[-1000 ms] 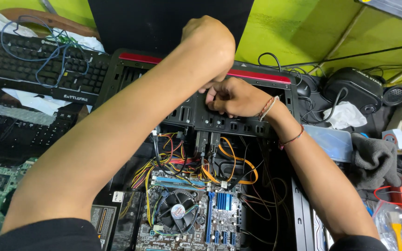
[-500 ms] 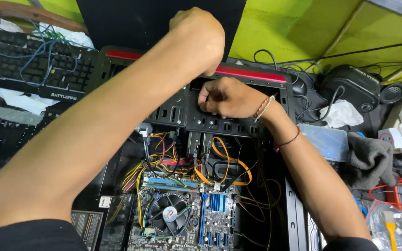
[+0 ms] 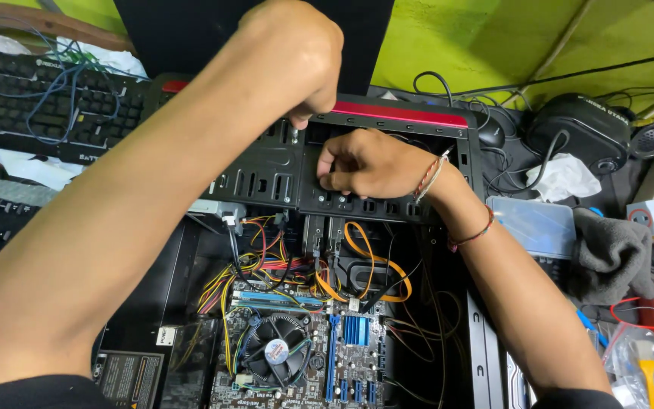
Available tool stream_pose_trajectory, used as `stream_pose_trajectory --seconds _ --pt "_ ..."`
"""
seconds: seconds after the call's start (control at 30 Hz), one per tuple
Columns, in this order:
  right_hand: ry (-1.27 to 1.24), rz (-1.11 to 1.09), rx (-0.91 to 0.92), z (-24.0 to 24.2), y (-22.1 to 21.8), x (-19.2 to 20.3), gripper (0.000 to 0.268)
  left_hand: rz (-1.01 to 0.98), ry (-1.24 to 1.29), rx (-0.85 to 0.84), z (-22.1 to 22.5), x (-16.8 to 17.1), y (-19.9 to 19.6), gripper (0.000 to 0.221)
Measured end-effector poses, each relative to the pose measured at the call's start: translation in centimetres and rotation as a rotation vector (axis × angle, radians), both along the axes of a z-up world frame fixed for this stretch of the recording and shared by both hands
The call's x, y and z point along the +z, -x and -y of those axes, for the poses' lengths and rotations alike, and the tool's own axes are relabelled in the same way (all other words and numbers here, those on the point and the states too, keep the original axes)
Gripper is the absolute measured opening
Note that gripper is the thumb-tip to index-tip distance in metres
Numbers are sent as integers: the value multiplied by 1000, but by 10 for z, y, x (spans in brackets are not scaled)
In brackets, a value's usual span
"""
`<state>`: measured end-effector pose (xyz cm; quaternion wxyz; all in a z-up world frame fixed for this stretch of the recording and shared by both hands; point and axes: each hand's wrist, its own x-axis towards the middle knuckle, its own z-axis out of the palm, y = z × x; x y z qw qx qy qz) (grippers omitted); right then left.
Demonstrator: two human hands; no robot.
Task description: Removing and installing components inside a desktop computer case using a screwdriver
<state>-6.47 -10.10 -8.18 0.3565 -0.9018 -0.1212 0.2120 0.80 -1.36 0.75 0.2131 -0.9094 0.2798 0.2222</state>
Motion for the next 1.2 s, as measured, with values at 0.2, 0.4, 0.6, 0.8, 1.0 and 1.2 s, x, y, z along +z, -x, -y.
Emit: stream_pose_trajectory --seconds 0.2,0.4,0.6,0.8,1.0,1.2 --pt "12 -29 11 -2 0 0 4 47 11 -7 -6 -2 -2 40" --pt "-28 -52 -36 -3 1 0 5 11 41 55 -9 0 2 16" --pt "-76 -58 -33 -2 1 -4 9 0 31 61 -19 2 10 20" --pt "-71 -69 -50 -2 0 -1 8 -43 92 120 -25 3 10 9" --pt "-143 -90 -69 3 -5 -10 7 51 87 53 -18 1 14 12" --pt "-197 -94 -67 6 -5 -14 10 98 74 35 -6 -9 1 29"
